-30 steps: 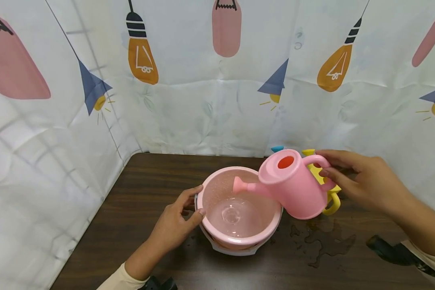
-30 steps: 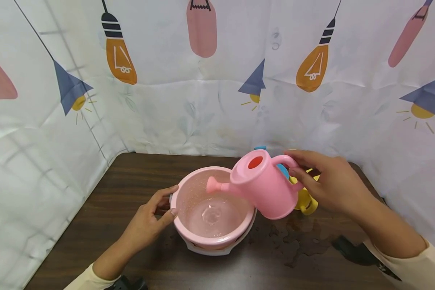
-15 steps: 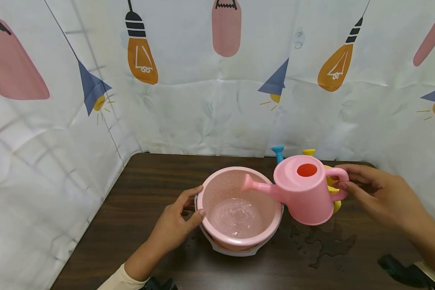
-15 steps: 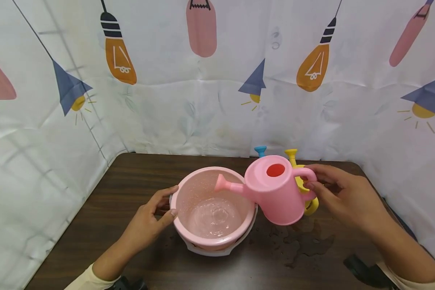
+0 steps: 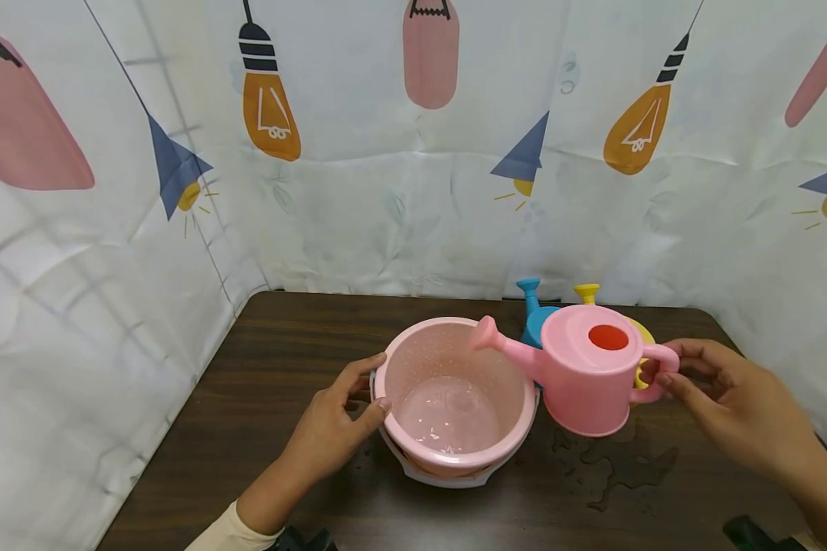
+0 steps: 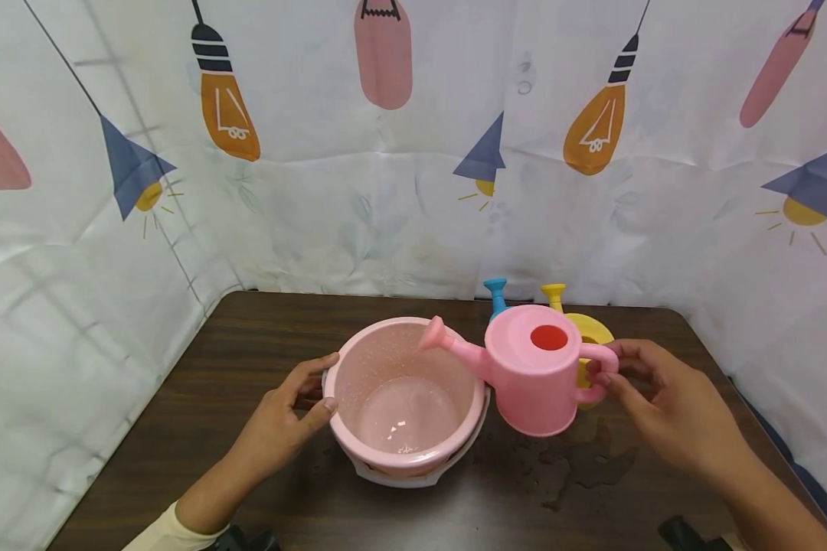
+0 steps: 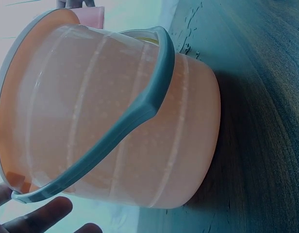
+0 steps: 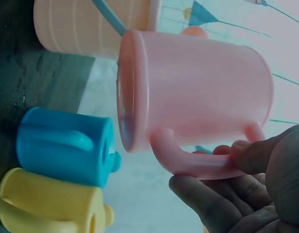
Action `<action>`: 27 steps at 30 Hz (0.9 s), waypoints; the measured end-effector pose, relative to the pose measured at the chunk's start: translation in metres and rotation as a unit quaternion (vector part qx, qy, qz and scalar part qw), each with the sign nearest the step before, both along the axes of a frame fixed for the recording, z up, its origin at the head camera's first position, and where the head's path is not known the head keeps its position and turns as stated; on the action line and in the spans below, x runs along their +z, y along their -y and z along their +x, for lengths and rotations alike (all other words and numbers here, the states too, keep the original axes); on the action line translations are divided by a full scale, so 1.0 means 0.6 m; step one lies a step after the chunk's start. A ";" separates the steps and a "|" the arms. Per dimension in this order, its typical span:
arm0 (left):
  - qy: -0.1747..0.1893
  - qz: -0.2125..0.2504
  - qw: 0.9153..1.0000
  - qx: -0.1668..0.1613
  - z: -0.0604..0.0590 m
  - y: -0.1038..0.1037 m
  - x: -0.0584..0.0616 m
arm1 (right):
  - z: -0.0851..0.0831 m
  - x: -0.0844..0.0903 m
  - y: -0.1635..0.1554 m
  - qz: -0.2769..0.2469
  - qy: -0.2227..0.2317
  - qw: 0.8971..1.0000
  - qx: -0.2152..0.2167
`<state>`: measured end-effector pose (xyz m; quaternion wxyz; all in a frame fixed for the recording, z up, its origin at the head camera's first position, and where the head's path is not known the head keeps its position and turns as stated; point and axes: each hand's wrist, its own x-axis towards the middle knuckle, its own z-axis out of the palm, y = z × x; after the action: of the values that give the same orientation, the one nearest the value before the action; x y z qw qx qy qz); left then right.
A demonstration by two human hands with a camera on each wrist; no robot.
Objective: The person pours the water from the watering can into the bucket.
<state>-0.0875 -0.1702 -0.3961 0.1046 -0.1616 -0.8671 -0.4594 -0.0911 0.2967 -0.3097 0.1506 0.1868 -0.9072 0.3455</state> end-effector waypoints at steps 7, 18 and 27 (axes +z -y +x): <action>0.001 -0.001 1.000 -0.002 0.000 0.000 0.001 | 0.004 -0.017 -0.023 -0.014 -0.005 0.999 -0.042; 0.014 -0.002 1.000 0.006 0.000 0.000 0.005 | -0.006 -0.021 -0.062 -0.141 -0.008 0.988 -0.058; 0.016 -0.003 1.000 0.006 0.002 0.000 0.004 | -0.028 -0.031 -0.090 -0.298 -0.072 0.952 -0.002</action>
<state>-0.0862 -0.1699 -0.3938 0.0934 -0.1496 -0.8711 -0.4583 -0.1079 0.3509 -0.3284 0.2650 0.1560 -0.7502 0.5853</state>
